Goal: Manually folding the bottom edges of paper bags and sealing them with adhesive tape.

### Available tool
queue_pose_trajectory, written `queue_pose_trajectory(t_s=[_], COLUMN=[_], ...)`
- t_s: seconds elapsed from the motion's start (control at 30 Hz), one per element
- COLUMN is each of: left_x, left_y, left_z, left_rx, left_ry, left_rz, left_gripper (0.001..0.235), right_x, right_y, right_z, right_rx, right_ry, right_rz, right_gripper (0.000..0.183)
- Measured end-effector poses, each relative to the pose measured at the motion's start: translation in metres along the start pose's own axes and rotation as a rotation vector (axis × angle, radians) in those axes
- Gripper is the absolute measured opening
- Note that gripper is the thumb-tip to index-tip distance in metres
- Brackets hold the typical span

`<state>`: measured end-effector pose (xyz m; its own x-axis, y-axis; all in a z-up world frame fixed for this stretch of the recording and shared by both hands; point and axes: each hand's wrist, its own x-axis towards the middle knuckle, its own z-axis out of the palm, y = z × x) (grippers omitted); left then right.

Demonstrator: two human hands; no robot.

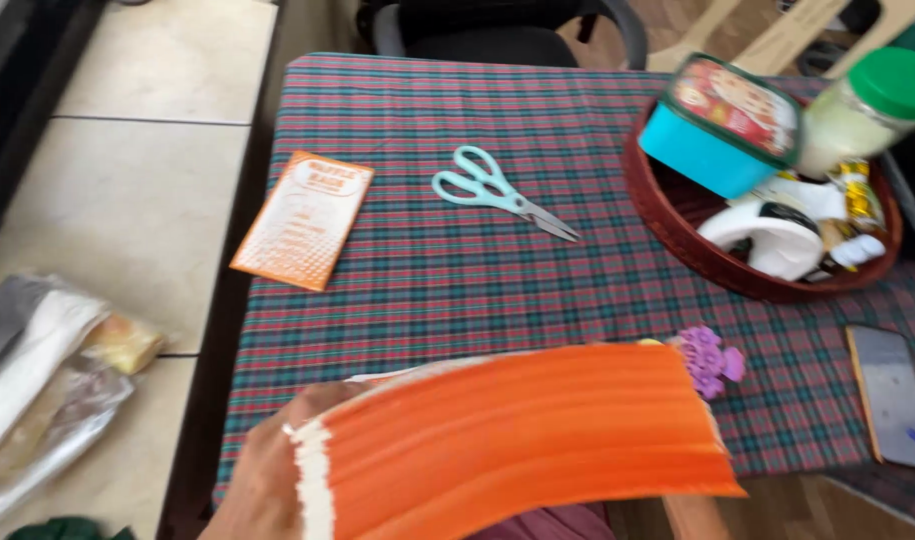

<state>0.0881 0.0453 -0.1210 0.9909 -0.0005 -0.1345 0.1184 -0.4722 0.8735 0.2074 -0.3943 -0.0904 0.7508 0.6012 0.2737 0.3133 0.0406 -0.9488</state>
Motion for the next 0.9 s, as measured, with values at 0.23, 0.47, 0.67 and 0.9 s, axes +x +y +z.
queue_pose_trajectory(t_s=[0.23, 0.47, 0.67, 0.9], left_x=[0.067, -0.030, -0.030, -0.022], left_y=[-0.034, 0.150, 0.137, 0.154], left_z=[0.056, 0.005, 0.026, 0.016], left_rx=[0.389, -0.118, -0.320, -0.060], left_ry=[-0.324, 0.373, 0.463, 0.515], left_rz=[0.333, 0.573, 0.377, 0.671], left_gripper=[0.059, 0.024, 0.095, 0.052], right_x=[-0.036, -0.008, 0.022, -0.006], right_y=[0.012, -0.032, -0.038, 0.001], right_z=[0.034, 0.037, 0.029, 0.019], right_rx=[0.061, 0.069, 0.107, 0.182], right_ry=[0.063, 0.196, 0.211, 0.100], right_rz=[0.030, 0.041, 0.050, 0.018], right_gripper=[0.082, 0.082, 0.083, 0.083])
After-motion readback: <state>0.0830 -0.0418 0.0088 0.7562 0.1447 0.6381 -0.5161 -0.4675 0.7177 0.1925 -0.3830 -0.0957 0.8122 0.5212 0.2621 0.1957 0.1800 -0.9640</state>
